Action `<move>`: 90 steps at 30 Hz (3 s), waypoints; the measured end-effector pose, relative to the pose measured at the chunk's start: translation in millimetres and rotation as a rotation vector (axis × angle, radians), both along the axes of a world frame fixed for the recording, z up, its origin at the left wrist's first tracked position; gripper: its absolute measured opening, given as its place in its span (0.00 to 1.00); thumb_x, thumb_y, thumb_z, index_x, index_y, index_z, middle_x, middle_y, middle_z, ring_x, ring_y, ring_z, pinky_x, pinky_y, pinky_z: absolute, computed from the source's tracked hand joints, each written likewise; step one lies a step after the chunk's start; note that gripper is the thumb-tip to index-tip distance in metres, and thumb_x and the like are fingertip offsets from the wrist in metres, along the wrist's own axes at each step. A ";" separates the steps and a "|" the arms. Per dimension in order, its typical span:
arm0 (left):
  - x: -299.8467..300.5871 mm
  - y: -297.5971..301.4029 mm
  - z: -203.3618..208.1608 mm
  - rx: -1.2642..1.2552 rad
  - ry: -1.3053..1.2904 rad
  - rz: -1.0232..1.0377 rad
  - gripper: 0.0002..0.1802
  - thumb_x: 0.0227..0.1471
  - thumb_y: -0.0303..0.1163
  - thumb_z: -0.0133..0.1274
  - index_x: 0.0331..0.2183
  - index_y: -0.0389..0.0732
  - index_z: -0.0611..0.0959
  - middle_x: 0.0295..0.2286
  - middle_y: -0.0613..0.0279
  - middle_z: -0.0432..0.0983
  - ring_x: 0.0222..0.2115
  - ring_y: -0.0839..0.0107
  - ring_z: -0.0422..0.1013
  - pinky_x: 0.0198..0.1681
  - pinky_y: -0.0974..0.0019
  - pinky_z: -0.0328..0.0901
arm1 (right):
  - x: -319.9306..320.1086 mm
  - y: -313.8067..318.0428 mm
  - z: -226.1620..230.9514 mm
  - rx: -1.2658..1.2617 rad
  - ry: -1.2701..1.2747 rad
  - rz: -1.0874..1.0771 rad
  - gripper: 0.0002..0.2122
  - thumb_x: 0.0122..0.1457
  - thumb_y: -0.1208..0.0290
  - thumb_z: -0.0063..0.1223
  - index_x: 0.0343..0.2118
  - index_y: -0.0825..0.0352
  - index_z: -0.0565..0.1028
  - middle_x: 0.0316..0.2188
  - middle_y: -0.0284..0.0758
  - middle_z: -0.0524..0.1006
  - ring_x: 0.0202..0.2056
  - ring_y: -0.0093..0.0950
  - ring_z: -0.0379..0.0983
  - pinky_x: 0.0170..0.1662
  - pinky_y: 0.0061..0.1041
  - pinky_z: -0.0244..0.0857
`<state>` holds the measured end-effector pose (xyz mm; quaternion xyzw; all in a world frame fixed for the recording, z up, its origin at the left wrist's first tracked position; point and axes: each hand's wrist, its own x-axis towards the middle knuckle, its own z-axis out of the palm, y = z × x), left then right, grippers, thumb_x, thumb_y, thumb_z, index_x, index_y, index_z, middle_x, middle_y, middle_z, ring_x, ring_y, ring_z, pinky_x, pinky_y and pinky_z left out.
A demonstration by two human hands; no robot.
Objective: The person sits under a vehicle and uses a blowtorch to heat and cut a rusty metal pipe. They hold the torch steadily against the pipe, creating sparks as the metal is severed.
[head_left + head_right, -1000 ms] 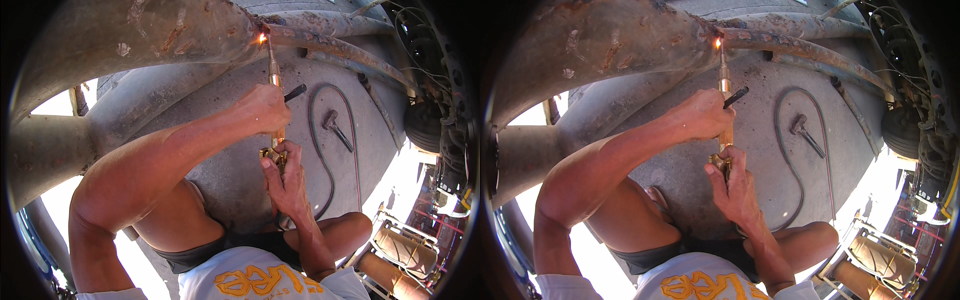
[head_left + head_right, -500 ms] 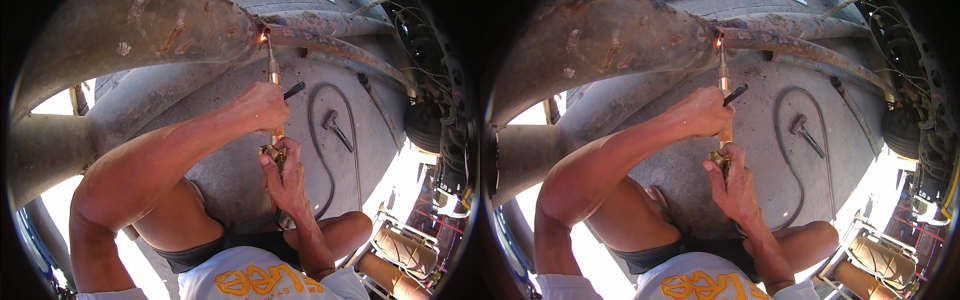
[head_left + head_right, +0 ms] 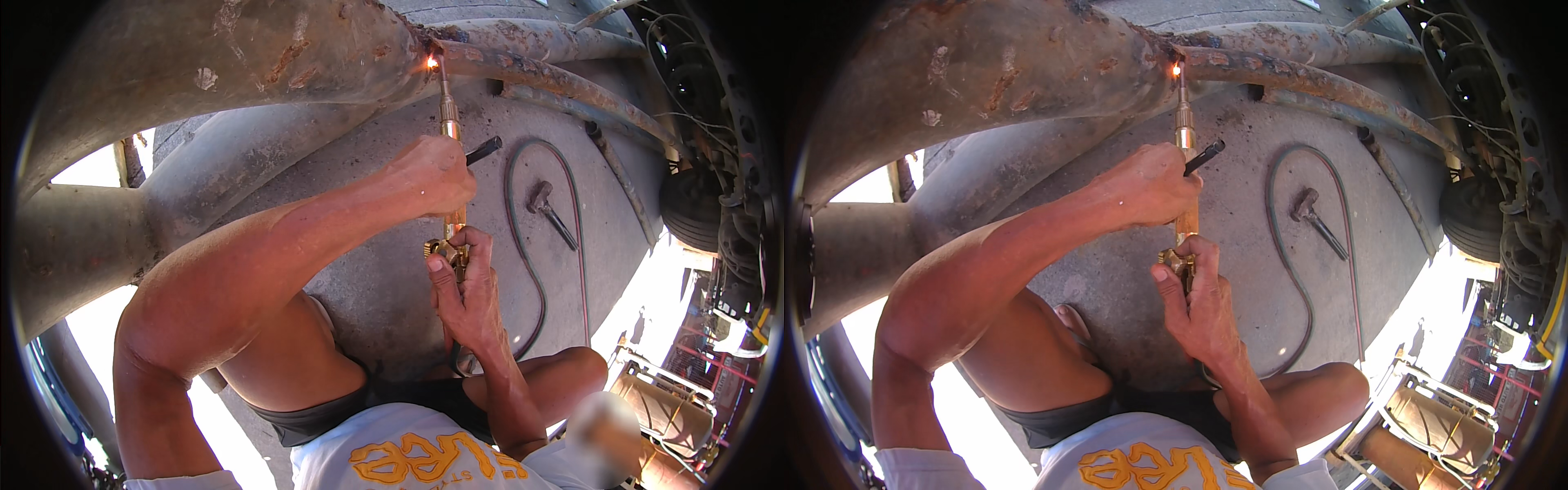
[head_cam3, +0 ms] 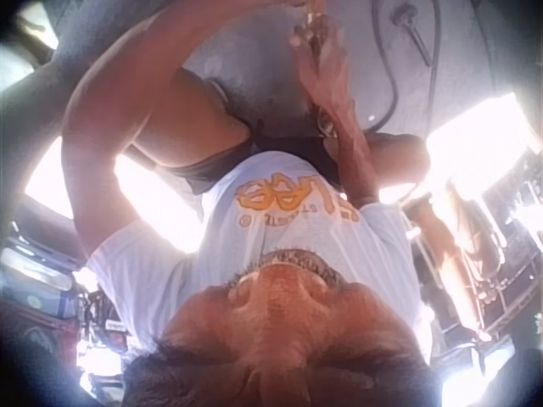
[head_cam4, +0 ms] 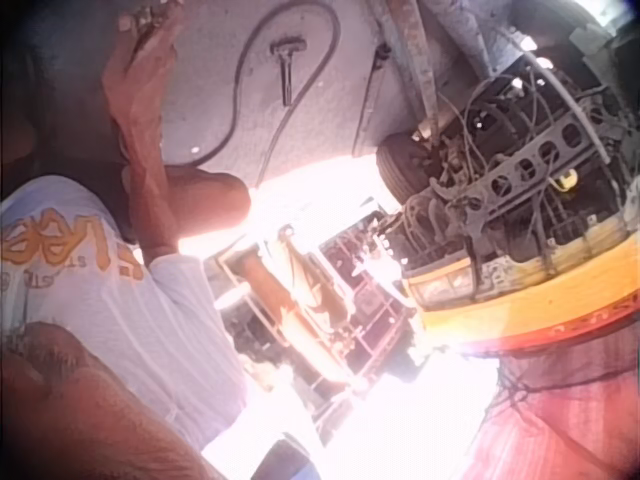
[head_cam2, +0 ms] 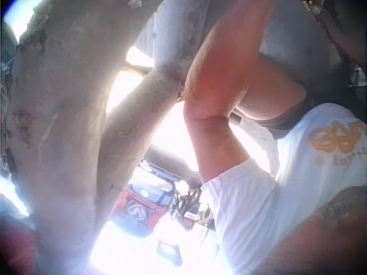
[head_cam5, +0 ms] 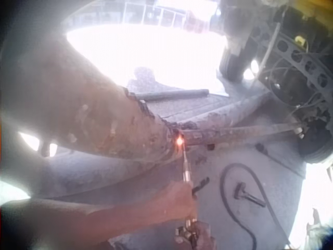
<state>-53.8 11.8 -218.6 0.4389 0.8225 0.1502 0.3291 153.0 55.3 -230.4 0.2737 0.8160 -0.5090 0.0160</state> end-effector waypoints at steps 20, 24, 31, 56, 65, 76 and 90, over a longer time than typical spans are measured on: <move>-0.1 -0.1 5.2 -0.022 -0.055 0.029 0.11 0.49 0.26 0.66 0.37 0.35 0.92 0.32 0.47 0.87 0.35 0.50 0.86 0.34 0.53 0.81 | 1.3 1.4 -4.8 0.021 0.049 0.034 0.18 0.78 0.55 0.48 0.57 0.65 0.65 0.29 0.41 0.80 0.27 0.36 0.79 0.34 0.37 0.72; -0.2 -2.0 9.6 -0.020 -0.101 0.063 0.11 0.51 0.26 0.64 0.38 0.34 0.92 0.33 0.45 0.86 0.35 0.49 0.86 0.35 0.52 0.81 | 1.8 1.9 -4.3 0.045 0.049 0.045 0.18 0.78 0.55 0.48 0.58 0.65 0.66 0.30 0.41 0.80 0.28 0.37 0.80 0.35 0.37 0.72; -4.6 -11.6 7.4 0.133 -0.204 0.018 0.27 0.65 0.42 0.52 0.34 0.21 0.86 0.27 0.36 0.81 0.28 0.50 0.82 0.33 0.45 0.72 | 2.1 1.9 -4.1 0.047 0.052 0.038 0.18 0.78 0.56 0.49 0.58 0.65 0.66 0.31 0.42 0.81 0.29 0.38 0.81 0.36 0.38 0.73; 1.7 -5.5 6.5 0.093 -0.354 0.282 0.18 0.58 0.34 0.57 0.35 0.25 0.89 0.30 0.36 0.85 0.33 0.44 0.85 0.34 0.48 0.78 | 4.9 1.7 -1.5 0.012 0.037 0.023 0.16 0.77 0.60 0.51 0.57 0.65 0.66 0.31 0.43 0.81 0.30 0.40 0.81 0.36 0.38 0.73; 0.5 -7.6 -6.9 0.126 -0.153 -0.002 0.25 0.66 0.42 0.52 0.40 0.25 0.87 0.31 0.36 0.84 0.32 0.47 0.84 0.35 0.46 0.74 | 5.4 0.1 0.4 0.014 0.043 0.014 0.17 0.75 0.65 0.55 0.57 0.67 0.64 0.31 0.42 0.81 0.28 0.35 0.79 0.36 0.36 0.72; -1.0 -6.7 -7.6 0.121 -0.139 -0.026 0.26 0.66 0.42 0.53 0.40 0.23 0.87 0.31 0.34 0.84 0.32 0.46 0.84 0.34 0.46 0.75 | 6.0 -0.9 -1.2 0.010 0.029 0.001 0.18 0.74 0.65 0.58 0.56 0.64 0.62 0.30 0.40 0.79 0.28 0.31 0.75 0.35 0.36 0.71; 3.4 -2.0 3.4 0.006 -0.068 0.011 0.12 0.44 0.24 0.68 0.36 0.35 0.92 0.31 0.48 0.86 0.34 0.50 0.86 0.33 0.54 0.81 | 6.9 1.0 -0.6 -0.005 0.021 0.005 0.18 0.74 0.64 0.58 0.56 0.64 0.62 0.30 0.40 0.79 0.28 0.31 0.77 0.35 0.36 0.71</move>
